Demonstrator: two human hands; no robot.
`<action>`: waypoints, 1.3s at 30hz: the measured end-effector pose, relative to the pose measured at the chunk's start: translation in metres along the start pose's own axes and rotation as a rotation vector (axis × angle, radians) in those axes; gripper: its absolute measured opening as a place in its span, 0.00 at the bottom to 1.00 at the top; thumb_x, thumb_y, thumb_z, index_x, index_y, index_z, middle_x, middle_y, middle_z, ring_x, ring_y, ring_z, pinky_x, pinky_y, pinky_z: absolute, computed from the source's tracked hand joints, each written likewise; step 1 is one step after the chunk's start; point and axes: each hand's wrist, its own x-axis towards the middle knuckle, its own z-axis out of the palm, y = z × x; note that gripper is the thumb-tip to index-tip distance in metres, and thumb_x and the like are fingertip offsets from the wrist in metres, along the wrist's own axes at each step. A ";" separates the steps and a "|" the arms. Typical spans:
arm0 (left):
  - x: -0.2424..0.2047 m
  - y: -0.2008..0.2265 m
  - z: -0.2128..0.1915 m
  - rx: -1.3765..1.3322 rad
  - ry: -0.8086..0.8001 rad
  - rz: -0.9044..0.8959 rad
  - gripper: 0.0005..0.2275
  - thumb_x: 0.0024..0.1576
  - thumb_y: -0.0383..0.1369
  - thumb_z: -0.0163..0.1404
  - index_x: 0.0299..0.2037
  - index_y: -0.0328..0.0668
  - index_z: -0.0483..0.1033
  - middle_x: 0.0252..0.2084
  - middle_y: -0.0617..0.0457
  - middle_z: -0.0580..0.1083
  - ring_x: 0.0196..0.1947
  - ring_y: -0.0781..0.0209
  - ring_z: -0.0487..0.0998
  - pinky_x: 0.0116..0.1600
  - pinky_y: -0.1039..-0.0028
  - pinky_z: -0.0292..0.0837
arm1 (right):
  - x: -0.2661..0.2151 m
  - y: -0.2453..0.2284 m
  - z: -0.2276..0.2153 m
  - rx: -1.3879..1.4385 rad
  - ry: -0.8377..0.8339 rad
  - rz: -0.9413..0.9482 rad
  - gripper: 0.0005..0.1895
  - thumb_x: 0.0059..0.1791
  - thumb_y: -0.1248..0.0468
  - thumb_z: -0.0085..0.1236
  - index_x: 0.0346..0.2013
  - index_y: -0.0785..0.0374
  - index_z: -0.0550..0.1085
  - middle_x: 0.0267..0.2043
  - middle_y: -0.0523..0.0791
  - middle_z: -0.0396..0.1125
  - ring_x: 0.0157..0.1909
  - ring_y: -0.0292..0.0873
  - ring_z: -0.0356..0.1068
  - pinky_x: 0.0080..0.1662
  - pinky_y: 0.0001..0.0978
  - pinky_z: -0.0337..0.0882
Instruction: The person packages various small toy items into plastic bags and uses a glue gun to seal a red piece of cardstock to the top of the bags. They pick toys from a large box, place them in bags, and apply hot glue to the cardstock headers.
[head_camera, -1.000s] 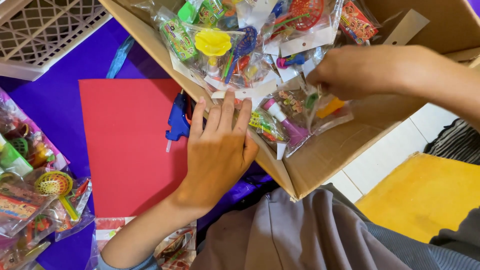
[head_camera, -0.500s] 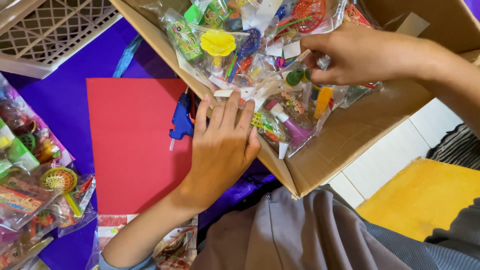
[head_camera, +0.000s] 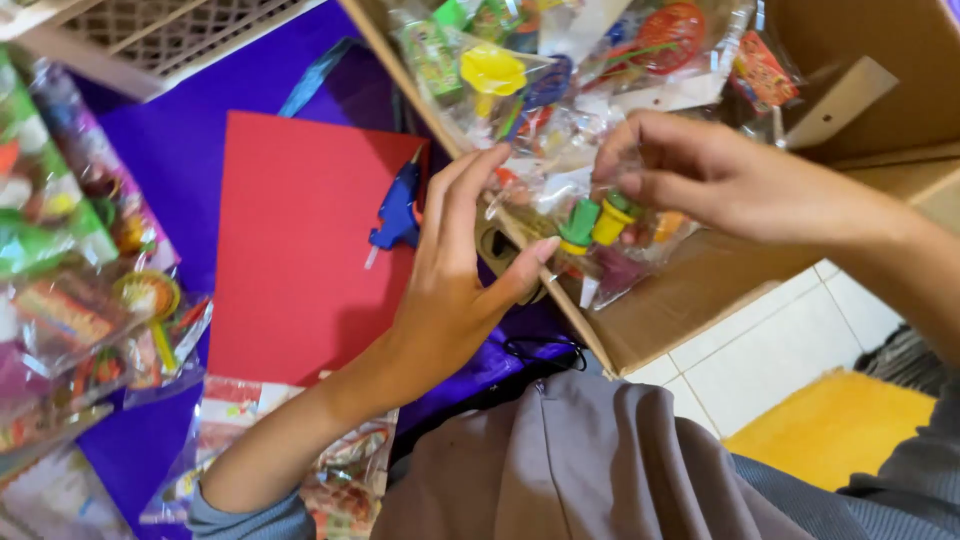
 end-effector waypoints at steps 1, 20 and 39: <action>-0.003 0.002 -0.002 0.007 0.023 -0.006 0.28 0.64 0.37 0.53 0.70 0.35 0.55 0.68 0.41 0.58 0.73 0.48 0.61 0.79 0.61 0.53 | -0.002 -0.001 0.006 -0.012 -0.020 -0.009 0.09 0.56 0.63 0.44 0.48 0.63 0.71 0.39 0.44 0.67 0.35 0.38 0.73 0.42 0.31 0.80; -0.145 -0.023 -0.113 -0.683 0.404 -0.548 0.15 0.58 0.37 0.52 0.52 0.41 0.73 0.50 0.52 0.77 0.43 0.66 0.78 0.42 0.79 0.76 | -0.054 -0.042 0.118 -0.616 -0.167 -0.571 0.31 0.47 0.61 0.54 0.65 0.61 0.63 0.71 0.55 0.53 0.72 0.51 0.59 0.68 0.45 0.64; -0.296 -0.113 -0.155 -1.139 0.961 -0.410 0.20 0.54 0.25 0.58 0.58 0.36 0.73 0.52 0.40 0.76 0.40 0.58 0.76 0.43 0.75 0.74 | -0.055 0.129 0.196 -0.411 -1.091 0.215 0.17 0.54 0.48 0.50 0.44 0.54 0.78 0.49 0.35 0.74 0.53 0.29 0.70 0.54 0.19 0.69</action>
